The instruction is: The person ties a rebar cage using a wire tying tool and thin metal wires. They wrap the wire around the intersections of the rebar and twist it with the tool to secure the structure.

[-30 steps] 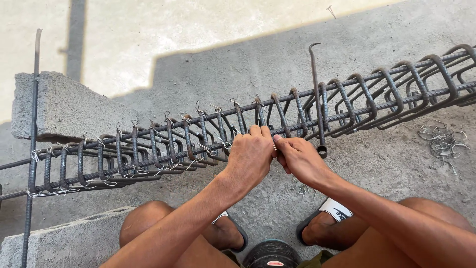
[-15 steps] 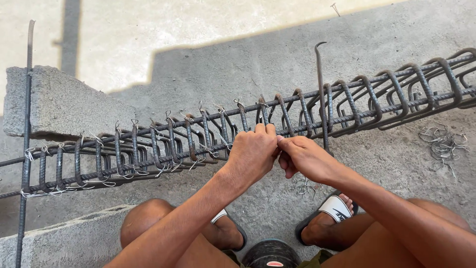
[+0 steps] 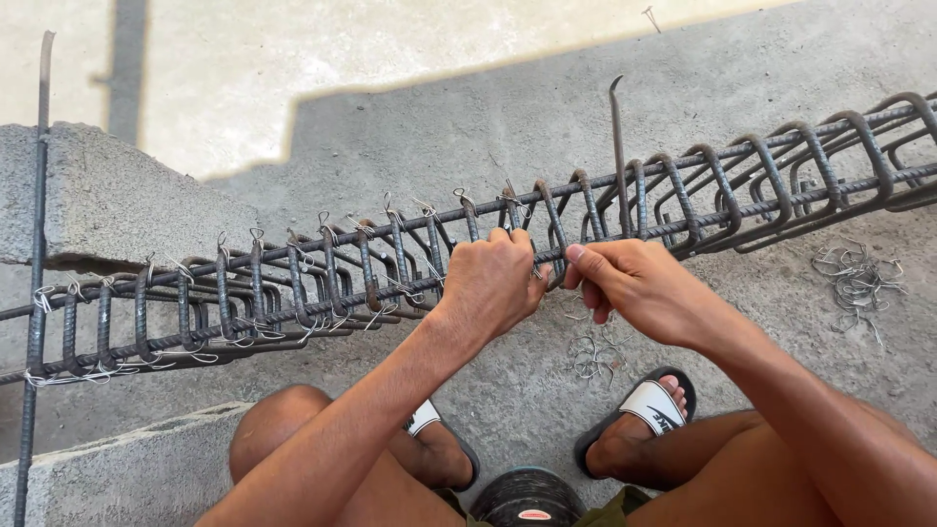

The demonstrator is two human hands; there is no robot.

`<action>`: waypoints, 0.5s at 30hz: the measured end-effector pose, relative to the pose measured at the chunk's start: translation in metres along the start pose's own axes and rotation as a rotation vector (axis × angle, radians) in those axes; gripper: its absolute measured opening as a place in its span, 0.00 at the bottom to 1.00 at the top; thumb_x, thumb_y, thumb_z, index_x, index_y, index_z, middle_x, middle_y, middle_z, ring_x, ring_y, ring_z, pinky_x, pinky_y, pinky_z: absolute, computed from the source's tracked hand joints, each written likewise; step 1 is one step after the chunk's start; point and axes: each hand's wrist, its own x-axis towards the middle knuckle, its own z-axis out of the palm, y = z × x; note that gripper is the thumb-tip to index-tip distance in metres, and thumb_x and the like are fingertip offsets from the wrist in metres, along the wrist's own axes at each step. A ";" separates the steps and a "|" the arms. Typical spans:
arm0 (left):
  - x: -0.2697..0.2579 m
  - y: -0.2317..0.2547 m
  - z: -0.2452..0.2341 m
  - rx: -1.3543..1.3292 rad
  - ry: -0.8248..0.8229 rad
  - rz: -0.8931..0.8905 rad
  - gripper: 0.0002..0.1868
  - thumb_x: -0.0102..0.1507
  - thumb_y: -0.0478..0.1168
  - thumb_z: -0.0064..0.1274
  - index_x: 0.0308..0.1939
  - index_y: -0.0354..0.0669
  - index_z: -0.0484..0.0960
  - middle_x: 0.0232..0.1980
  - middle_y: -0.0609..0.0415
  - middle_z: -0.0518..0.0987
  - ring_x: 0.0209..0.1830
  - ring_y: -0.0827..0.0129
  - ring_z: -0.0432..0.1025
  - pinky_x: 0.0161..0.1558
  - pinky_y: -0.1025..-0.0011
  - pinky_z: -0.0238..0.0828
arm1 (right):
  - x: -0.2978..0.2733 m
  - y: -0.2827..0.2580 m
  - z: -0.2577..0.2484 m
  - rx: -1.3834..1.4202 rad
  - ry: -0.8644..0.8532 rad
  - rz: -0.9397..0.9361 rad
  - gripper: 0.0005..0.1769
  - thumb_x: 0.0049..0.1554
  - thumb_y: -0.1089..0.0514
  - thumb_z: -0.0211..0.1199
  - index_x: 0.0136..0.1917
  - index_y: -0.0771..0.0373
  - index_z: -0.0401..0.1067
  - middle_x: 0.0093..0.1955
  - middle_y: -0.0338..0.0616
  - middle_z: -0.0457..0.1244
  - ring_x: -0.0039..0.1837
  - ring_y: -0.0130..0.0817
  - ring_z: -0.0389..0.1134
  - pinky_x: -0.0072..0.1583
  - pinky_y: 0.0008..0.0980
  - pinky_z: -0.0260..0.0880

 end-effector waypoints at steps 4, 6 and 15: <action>0.003 -0.004 -0.011 -0.006 -0.068 0.036 0.22 0.60 0.57 0.52 0.33 0.39 0.80 0.25 0.52 0.74 0.24 0.52 0.80 0.32 0.56 0.76 | -0.006 0.014 -0.015 -0.412 0.135 0.044 0.30 0.67 0.37 0.47 0.49 0.62 0.78 0.39 0.61 0.72 0.53 0.62 0.73 0.59 0.53 0.70; 0.004 -0.002 -0.013 0.008 -0.115 0.072 0.23 0.61 0.57 0.49 0.29 0.40 0.82 0.22 0.53 0.74 0.23 0.55 0.80 0.29 0.57 0.76 | 0.003 0.040 -0.019 -0.528 0.162 0.205 0.28 0.64 0.33 0.48 0.57 0.54 0.76 0.46 0.45 0.76 0.57 0.55 0.74 0.60 0.54 0.72; 0.011 -0.003 -0.011 -0.006 -0.147 0.093 0.19 0.60 0.48 0.40 0.24 0.47 0.84 0.20 0.50 0.78 0.27 0.49 0.80 0.32 0.56 0.74 | 0.016 0.083 -0.012 -0.622 0.142 0.262 0.26 0.62 0.36 0.50 0.68 0.49 0.64 0.51 0.42 0.75 0.60 0.60 0.73 0.64 0.59 0.68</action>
